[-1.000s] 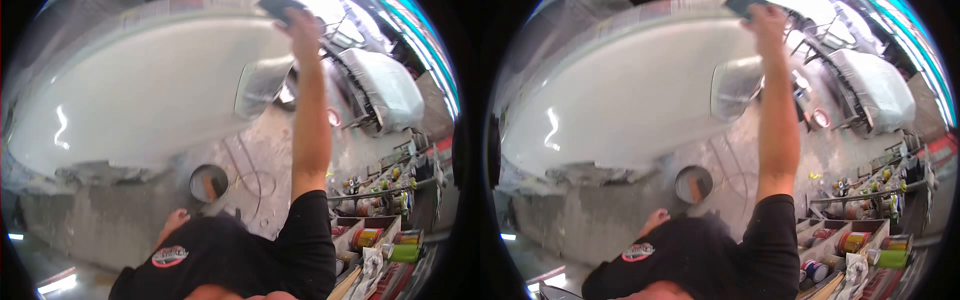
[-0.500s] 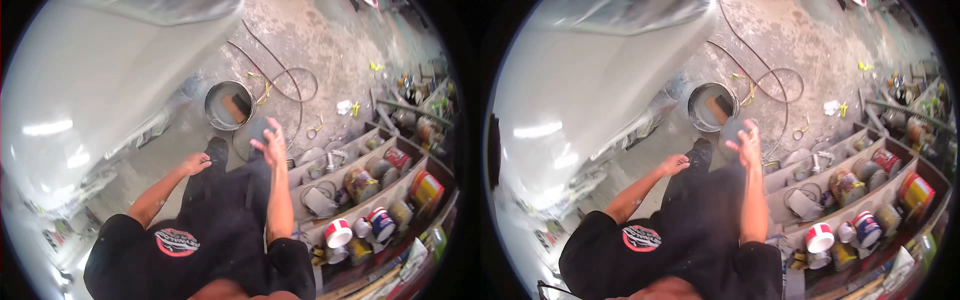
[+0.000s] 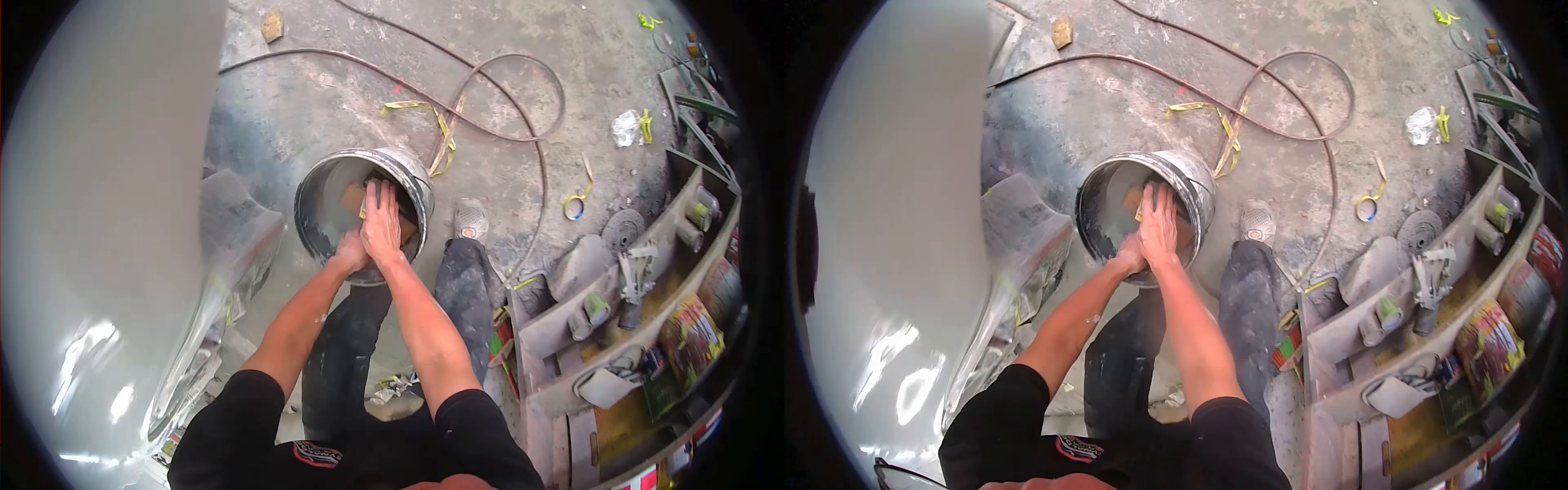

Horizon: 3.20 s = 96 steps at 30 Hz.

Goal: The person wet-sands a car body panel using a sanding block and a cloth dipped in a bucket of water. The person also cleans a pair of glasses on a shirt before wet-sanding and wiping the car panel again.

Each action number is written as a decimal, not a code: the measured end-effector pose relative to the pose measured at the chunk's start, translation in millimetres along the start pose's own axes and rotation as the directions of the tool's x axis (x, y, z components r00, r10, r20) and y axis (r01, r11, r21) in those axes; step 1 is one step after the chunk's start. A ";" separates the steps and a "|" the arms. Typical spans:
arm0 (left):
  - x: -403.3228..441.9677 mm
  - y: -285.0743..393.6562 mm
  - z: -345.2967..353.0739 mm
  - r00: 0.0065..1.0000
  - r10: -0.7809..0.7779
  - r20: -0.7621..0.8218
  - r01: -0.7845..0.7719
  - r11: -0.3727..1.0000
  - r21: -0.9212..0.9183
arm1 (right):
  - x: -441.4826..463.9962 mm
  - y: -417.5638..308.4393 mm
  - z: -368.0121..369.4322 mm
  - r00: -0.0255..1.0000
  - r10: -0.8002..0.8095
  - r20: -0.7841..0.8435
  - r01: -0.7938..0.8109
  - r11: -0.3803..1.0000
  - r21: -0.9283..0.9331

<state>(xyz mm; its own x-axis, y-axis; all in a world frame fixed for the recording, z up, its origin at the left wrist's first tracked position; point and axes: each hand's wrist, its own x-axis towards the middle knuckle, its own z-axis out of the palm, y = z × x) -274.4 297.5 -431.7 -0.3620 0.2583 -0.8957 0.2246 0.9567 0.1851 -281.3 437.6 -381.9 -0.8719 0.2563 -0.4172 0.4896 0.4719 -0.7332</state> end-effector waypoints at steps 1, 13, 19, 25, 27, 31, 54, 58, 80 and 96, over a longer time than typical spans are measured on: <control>13.7 -0.8 -1.7 0.999 -0.029 0.028 0.027 0.996 0.080 | 12.8 7.3 10.1 1.000 0.023 0.012 -0.022 1.000 -0.019; 112.5 -9.9 53.1 0.996 -0.084 -0.027 0.084 0.996 0.017 | 52.2 76.5 89.0 0.760 0.622 0.188 -0.644 0.760 0.085; 67.6 -4.5 12.5 0.996 -0.083 -0.017 0.083 0.996 0.030 | 15.7 1.3 14.3 0.973 0.134 -0.189 -0.089 0.969 0.229; -24.4 -20.6 -26.7 1.000 -0.001 -0.016 -0.004 0.952 -0.306 | -42.8 -69.3 -88.1 0.942 0.334 -0.040 -0.257 0.791 0.556; -31.4 -13.4 -31.3 0.998 0.013 -0.067 -0.032 0.958 -0.284 | -53.9 -75.3 -123.8 0.896 0.440 0.060 -0.387 0.709 0.589; 12.0 -7.8 9.1 0.949 -0.104 -0.298 0.042 0.977 -0.207 | -73.1 -53.3 -150.0 0.878 0.454 0.151 -0.280 0.231 0.932; -212.3 12.2 -97.2 0.956 -0.278 -0.089 0.068 0.508 -0.858 | -164.8 -118.3 -260.2 0.824 0.353 0.444 -0.405 -0.181 0.896; -250.5 20.3 -117.1 0.926 -0.362 -0.103 -0.094 0.043 -0.995 | -169.1 -137.3 -287.5 0.825 0.339 0.452 -0.421 -0.165 0.892; -783.5 166.3 -511.3 -0.504 -0.312 -0.805 -0.846 0.366 0.388 | -165.9 -436.9 -441.7 0.974 -0.196 -0.115 0.166 0.268 0.949; -750.1 213.2 -638.5 -0.109 0.706 -0.700 0.510 0.644 0.570 | -133.5 -516.5 -502.2 0.787 -0.611 -0.085 0.325 0.294 0.899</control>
<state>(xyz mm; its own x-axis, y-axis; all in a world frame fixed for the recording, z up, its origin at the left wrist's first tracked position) -532.6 393.4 537.7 -0.4355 0.7409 0.5112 0.4757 0.6716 -0.5680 -422.3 583.2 322.2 -0.9862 -0.0149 0.1646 -0.1310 -0.5364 -0.8337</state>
